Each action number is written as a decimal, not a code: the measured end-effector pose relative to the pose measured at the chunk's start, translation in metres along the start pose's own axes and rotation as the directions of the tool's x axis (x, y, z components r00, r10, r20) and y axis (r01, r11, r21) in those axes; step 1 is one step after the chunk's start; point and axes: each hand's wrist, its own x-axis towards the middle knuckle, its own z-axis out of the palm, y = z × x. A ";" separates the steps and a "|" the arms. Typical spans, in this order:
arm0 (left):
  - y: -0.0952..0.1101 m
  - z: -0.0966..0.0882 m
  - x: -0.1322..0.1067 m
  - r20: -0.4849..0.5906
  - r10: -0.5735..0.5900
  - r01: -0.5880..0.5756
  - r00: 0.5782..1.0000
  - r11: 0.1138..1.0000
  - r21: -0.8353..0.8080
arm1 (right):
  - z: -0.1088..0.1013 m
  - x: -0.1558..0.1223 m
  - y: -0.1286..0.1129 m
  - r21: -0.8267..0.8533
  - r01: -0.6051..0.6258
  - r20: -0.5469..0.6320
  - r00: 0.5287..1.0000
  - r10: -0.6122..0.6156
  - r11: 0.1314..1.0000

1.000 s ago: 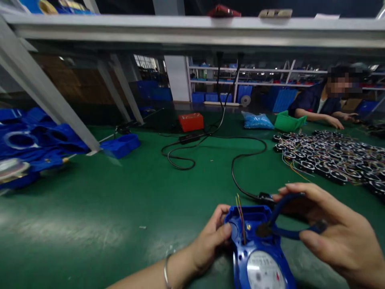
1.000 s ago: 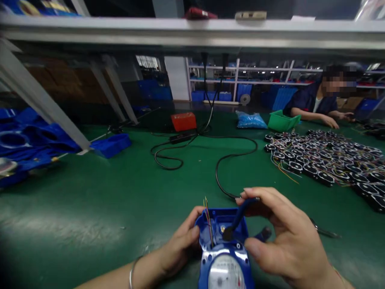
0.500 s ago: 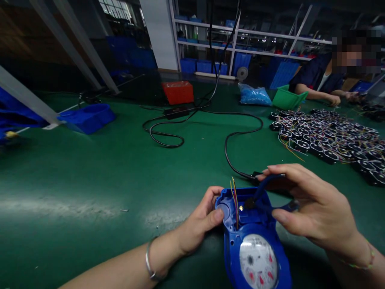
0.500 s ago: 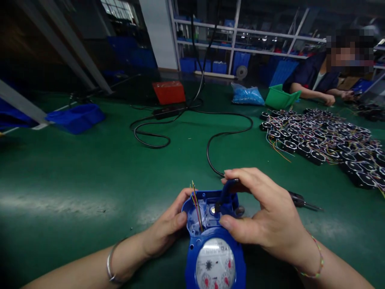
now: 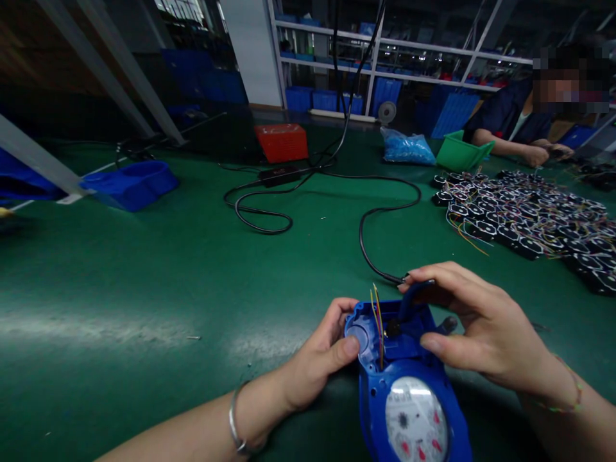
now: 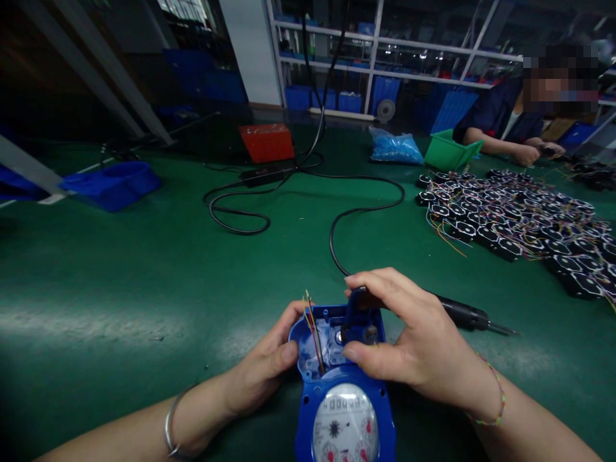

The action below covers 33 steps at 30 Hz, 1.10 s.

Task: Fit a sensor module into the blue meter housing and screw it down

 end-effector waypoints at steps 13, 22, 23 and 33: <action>0.000 -0.001 -0.001 0.004 0.019 -0.019 1.000 1.000 0.012 | 0.004 -0.004 -0.005 -0.080 -0.071 -0.036 0.997 0.069 0.994; 0.001 -0.002 -0.001 0.011 0.012 -0.012 1.000 1.000 -0.003 | 0.005 -0.003 -0.007 -0.089 -0.058 -0.037 0.998 0.055 0.994; 0.001 -0.002 -0.001 0.014 0.009 -0.009 1.000 1.000 -0.004 | 0.005 -0.003 -0.007 -0.081 -0.050 -0.034 0.998 0.047 0.996; 0.005 0.001 -0.002 -0.003 0.011 -0.011 1.000 1.000 0.004 | 0.007 0.000 -0.010 -0.119 -0.013 -0.038 0.999 0.009 0.993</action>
